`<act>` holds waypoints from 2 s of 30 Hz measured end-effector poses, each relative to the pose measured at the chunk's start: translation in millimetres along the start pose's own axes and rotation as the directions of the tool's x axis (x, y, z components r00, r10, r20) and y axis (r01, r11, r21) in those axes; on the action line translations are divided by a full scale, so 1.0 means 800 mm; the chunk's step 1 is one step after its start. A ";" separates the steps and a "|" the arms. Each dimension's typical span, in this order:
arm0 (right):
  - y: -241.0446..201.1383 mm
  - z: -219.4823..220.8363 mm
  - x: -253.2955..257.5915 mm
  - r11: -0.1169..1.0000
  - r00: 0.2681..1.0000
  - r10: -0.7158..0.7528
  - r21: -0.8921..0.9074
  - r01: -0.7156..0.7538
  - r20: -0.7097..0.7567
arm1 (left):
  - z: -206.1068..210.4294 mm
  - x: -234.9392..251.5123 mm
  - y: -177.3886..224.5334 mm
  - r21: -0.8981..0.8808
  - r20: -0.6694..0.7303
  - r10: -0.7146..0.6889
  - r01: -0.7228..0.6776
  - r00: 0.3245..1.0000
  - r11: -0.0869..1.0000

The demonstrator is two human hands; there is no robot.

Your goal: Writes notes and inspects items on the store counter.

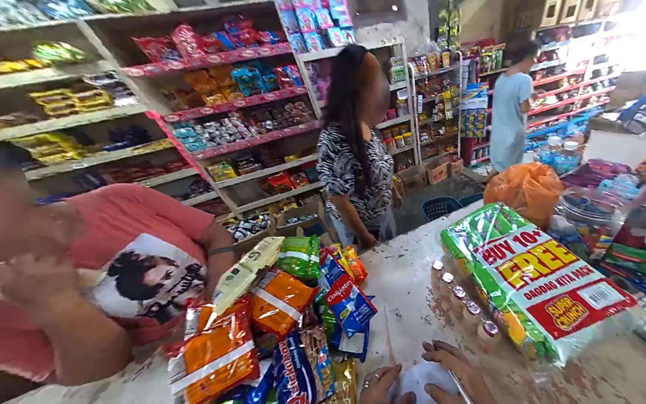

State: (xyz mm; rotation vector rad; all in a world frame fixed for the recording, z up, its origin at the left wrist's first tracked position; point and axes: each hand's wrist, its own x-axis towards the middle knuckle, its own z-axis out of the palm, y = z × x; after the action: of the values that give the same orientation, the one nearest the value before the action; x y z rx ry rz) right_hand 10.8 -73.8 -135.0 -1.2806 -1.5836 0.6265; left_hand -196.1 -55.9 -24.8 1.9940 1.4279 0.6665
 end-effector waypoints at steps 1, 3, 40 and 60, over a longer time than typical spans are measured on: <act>0.004 -0.001 0.011 1.000 1.000 -0.001 -0.028 0.002 0.026 | 0.001 0.001 -0.002 -0.007 -0.021 -0.002 0.002 1.000 1.000; 0.013 -0.006 0.034 0.994 0.997 0.009 -0.113 0.000 0.075 | 0.005 0.002 -0.011 -0.013 -0.048 -0.019 0.018 0.999 1.000; -0.070 -0.097 0.043 0.937 0.879 -0.244 0.135 0.322 -0.410 | -0.041 0.020 -0.012 -0.070 0.211 -0.102 0.119 0.972 0.990; -0.083 -0.105 0.022 0.971 0.913 0.043 0.233 0.058 -0.406 | -0.047 0.027 -0.015 0.017 0.331 -0.236 0.244 0.914 0.970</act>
State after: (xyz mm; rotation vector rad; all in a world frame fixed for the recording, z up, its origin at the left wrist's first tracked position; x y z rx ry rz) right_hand 57.8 -93.3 -39.2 -1.1337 -1.1286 0.4879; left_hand -223.4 -25.7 -5.4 1.7697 1.4152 0.2248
